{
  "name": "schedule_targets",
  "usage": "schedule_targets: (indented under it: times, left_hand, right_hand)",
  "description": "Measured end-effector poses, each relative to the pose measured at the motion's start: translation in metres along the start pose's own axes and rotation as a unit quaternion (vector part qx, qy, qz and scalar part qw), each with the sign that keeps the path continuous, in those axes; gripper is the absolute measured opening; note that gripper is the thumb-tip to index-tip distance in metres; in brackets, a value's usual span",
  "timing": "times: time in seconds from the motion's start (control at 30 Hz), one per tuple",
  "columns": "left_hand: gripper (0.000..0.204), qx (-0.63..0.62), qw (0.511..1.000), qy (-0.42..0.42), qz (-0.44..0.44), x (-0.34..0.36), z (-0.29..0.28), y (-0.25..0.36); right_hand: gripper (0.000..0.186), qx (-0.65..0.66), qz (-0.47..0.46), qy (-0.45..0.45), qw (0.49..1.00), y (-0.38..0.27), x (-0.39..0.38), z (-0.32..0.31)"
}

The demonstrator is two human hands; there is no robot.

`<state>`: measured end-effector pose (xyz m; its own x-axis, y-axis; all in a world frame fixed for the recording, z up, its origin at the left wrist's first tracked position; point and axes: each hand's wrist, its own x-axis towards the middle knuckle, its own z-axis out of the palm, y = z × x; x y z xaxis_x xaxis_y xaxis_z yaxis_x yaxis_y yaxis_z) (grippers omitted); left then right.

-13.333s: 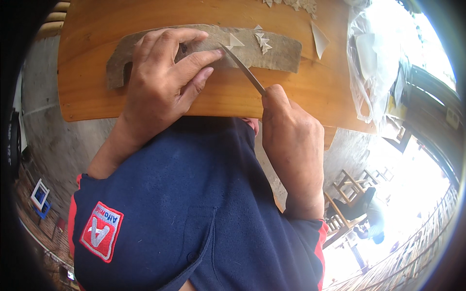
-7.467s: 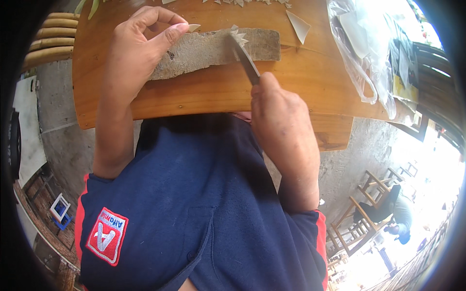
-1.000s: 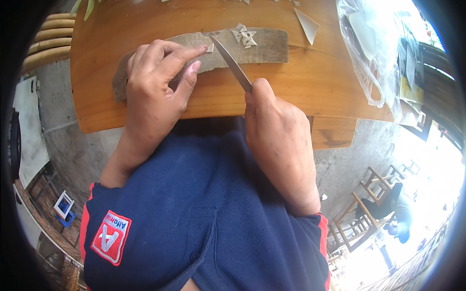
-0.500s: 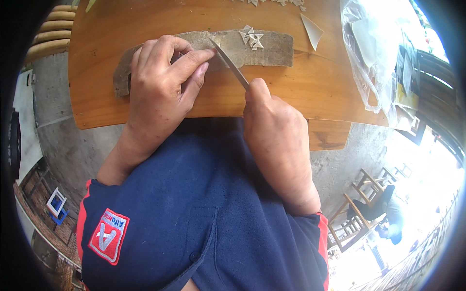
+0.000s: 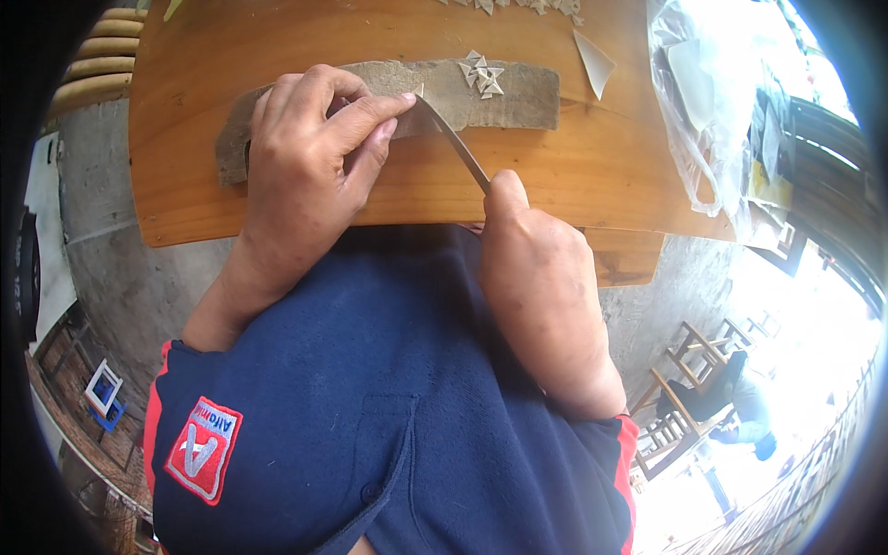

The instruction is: The person uses a knife to cut small triangular pieces from a flat, light-colored material on a wooden table. They repeatedly position the material, slice off triangles, and move the cut pieces aside. The process continues throughout the clip with consistent hand movements and tool use.

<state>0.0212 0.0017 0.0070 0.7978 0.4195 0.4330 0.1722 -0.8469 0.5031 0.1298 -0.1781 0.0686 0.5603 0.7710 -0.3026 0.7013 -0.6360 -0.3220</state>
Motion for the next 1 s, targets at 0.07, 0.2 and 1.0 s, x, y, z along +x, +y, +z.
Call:
schedule_targets:
  times: [0.07, 0.2, 1.0]
  left_hand:
    - [0.027, -0.006, 1.000, 0.005, 0.002, -0.002, 0.001, -0.003]
    - [0.015, -0.054, 0.998, 0.028, -0.016, -0.005, 0.005, -0.008]
    - [0.027, -0.048, 0.997, 0.047, -0.037, -0.005, 0.010, -0.012]
  right_hand:
    - [0.009, 0.045, 0.018, -0.006, 0.999, 0.001, -0.001, 0.000]
    - [0.013, 0.105, 0.060, -0.013, 0.993, -0.002, -0.003, -0.001]
    - [0.022, 0.055, -0.039, -0.017, 0.998, 0.072, 0.042, -0.042]
